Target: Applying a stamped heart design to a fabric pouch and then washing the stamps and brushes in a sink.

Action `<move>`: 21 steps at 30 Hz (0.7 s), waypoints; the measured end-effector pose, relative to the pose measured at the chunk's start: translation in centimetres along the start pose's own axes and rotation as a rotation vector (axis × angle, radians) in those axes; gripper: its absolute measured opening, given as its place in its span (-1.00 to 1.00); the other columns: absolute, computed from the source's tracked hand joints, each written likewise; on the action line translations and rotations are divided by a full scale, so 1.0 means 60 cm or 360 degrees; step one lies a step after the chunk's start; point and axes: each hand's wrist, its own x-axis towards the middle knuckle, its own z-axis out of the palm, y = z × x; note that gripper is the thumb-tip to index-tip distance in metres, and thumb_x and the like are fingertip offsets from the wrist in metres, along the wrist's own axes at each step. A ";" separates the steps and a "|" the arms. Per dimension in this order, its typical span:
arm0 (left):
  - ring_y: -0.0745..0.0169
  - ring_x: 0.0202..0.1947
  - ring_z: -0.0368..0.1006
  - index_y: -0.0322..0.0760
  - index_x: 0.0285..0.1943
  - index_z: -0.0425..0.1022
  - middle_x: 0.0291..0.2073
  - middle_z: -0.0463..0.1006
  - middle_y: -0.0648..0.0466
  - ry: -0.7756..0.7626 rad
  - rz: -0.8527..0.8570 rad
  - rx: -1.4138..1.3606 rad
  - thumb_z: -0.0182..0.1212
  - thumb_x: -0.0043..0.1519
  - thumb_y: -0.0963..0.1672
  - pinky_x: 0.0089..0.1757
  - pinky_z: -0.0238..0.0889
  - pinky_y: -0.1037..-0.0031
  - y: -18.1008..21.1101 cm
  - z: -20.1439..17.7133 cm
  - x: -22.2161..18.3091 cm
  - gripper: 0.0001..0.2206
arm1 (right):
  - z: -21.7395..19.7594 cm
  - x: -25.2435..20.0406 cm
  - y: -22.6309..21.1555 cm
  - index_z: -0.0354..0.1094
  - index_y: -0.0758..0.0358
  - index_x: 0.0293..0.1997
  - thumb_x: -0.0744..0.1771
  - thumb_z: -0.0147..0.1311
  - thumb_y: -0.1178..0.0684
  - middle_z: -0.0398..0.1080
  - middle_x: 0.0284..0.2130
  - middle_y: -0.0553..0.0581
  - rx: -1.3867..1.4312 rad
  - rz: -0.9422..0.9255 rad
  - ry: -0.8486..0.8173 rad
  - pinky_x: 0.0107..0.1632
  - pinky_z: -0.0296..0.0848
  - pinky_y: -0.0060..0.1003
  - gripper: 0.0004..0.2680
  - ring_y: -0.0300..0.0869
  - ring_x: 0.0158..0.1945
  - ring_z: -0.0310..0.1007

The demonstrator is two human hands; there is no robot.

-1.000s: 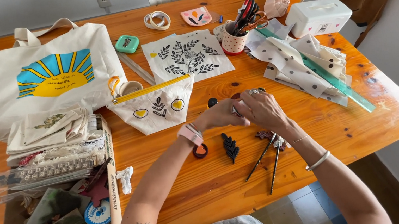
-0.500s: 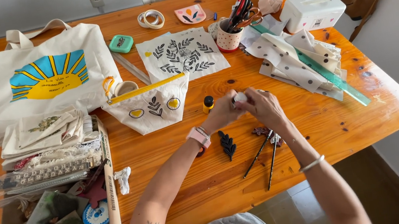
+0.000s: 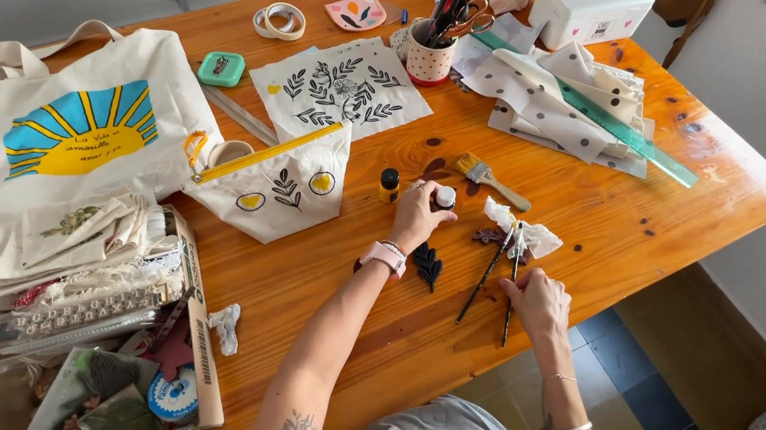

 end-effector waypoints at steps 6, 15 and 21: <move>-0.10 -0.07 0.54 -0.20 0.00 0.27 -0.02 0.43 -0.18 0.0545 0.0186 0.0624 0.08 0.46 0.09 -0.10 0.44 0.28 0.203 -0.032 -0.133 -0.66 | 0.032 0.032 0.032 0.59 0.00 -0.10 0.36 0.19 -0.32 0.66 -0.38 0.02 0.0171 0.0074 0.0060 0.07 0.65 0.04 -0.73 0.04 -0.09 0.72; 0.06 -0.28 0.62 -0.39 0.14 0.36 -0.11 0.54 -0.10 -0.0173 -0.0058 0.1080 0.00 0.48 -0.06 -0.33 0.50 0.33 0.240 0.089 -0.212 -0.73 | -0.066 -0.050 -0.028 0.63 0.13 -0.01 0.43 0.16 -0.22 0.62 -0.48 0.00 0.0532 -0.0106 0.0134 -0.07 0.61 -0.05 -0.74 -0.08 -0.22 0.67; 0.19 -0.62 0.45 -0.38 0.16 0.17 -0.43 0.41 -0.02 0.0036 -0.0126 0.0023 -0.33 0.63 -0.12 -0.54 0.32 0.49 0.252 -0.003 -0.222 -0.80 | -0.108 -0.102 -0.088 0.53 0.31 -0.03 0.48 0.10 -0.11 0.57 -0.52 0.13 0.0872 -0.0483 0.0232 -0.15 0.53 -0.04 -0.75 -0.07 -0.35 0.55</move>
